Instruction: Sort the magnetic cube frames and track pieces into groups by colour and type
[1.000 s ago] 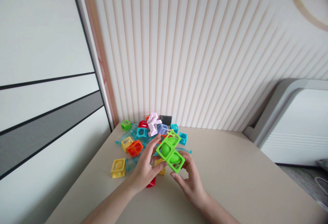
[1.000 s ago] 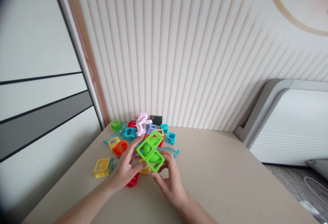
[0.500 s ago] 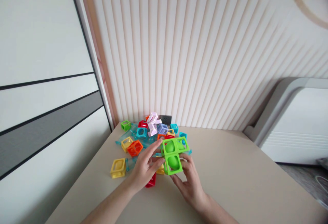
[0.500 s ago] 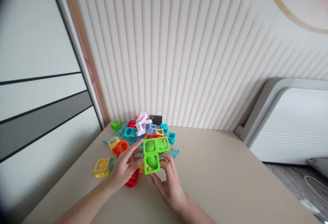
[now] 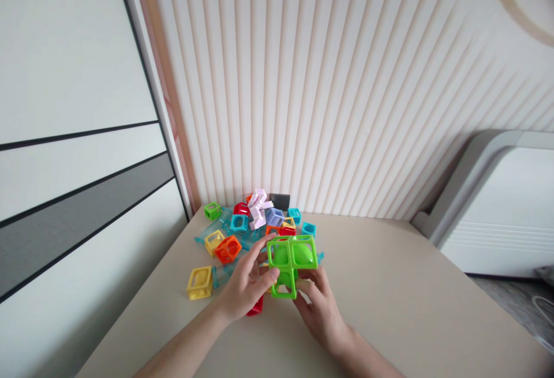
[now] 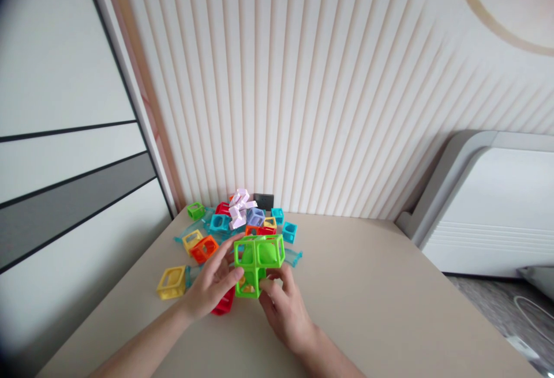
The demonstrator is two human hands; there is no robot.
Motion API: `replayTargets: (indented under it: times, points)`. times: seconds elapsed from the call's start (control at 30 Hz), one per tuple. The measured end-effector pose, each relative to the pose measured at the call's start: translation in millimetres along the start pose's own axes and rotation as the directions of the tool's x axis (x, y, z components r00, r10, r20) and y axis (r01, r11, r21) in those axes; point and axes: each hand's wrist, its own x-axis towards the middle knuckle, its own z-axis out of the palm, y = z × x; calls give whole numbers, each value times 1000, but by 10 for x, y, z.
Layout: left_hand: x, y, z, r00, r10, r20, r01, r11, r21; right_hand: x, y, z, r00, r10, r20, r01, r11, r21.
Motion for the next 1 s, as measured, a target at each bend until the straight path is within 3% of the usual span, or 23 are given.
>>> replayTargets:
  times: [0.13,0.3,0.4,0.6,0.87,1.0]
  points:
    - [9,-38,-6,990,94,-103,-85,992,88,78,-93,-63,999,52,-3,-52,997,58]
    - [24,-63,-44,974,145,-172,-123,984,132,105,-102,-60,968,219,-119,-193,960,201]
    - [11,-84,-64,980,134,-149,-112,982,149,73,-35,-11,936,323,-137,-264,905,332]
    - [-37,-110,-79,991,120,-61,-97,951,295,8,30,73,886,463,-42,-366,751,549]
    - [-46,-77,-87,969,247,27,-217,789,575,78,-92,40,808,582,91,-451,511,732]
    - [-21,-58,-52,986,166,-5,-146,879,455,149,-155,15,767,636,82,-469,469,749]
